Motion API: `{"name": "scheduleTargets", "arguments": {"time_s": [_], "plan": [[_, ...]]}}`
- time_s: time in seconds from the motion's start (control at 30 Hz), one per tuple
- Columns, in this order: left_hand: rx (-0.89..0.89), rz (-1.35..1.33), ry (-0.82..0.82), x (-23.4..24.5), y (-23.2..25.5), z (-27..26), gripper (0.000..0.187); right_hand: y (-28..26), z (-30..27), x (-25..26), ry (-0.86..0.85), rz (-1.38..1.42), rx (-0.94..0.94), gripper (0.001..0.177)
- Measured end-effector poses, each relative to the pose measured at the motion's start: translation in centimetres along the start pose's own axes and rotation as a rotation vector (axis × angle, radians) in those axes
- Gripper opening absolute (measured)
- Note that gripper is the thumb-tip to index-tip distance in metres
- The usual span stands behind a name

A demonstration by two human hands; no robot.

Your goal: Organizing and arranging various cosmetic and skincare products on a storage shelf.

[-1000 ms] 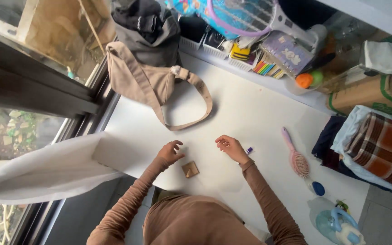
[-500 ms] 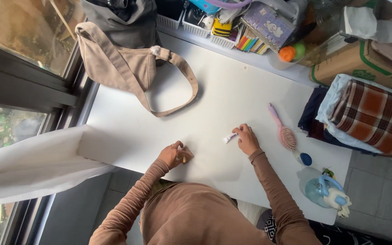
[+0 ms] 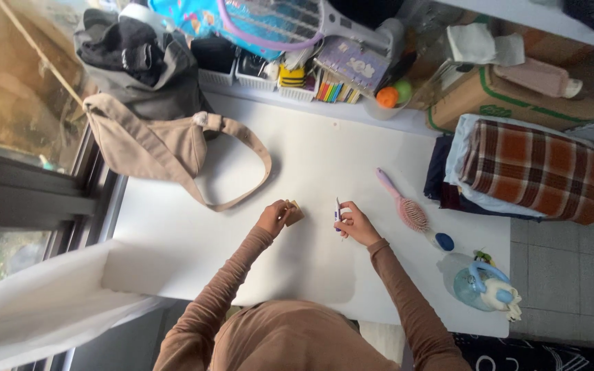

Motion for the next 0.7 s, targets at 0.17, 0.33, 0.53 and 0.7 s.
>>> {"name": "scheduleTargets", "arguments": {"time_s": [0.17,0.33,0.53,0.7], "plan": [[0.045,0.007,-0.048,-0.3,5.5,4.9,0.024,-6.6,0.3,4.1,0.116,0.039,0.215,0.032],[-0.007,-0.042,-0.014,-1.4,7.1,8.4,0.023,-13.9,1.3,9.3,0.233,0.076,0.377,0.028],[-0.03,-0.032,0.022,-1.5,7.7,11.1,0.024,-30.0,2.6,15.8,0.706,-0.528,0.789,0.031],[-0.012,-0.129,0.113,2.3,11.3,11.0,0.026,-42.4,5.5,14.7,0.477,0.082,1.05,0.021]]}}
Point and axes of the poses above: each hand's wrist, its own z-axis towards the middle knuckle, its own x-axis out of the back of the hand, y = z × x, the point moved 5 cm from there along z, towards the middle knuckle, and after that the axes turned 14 degrees about x, right-handed, at the moved point
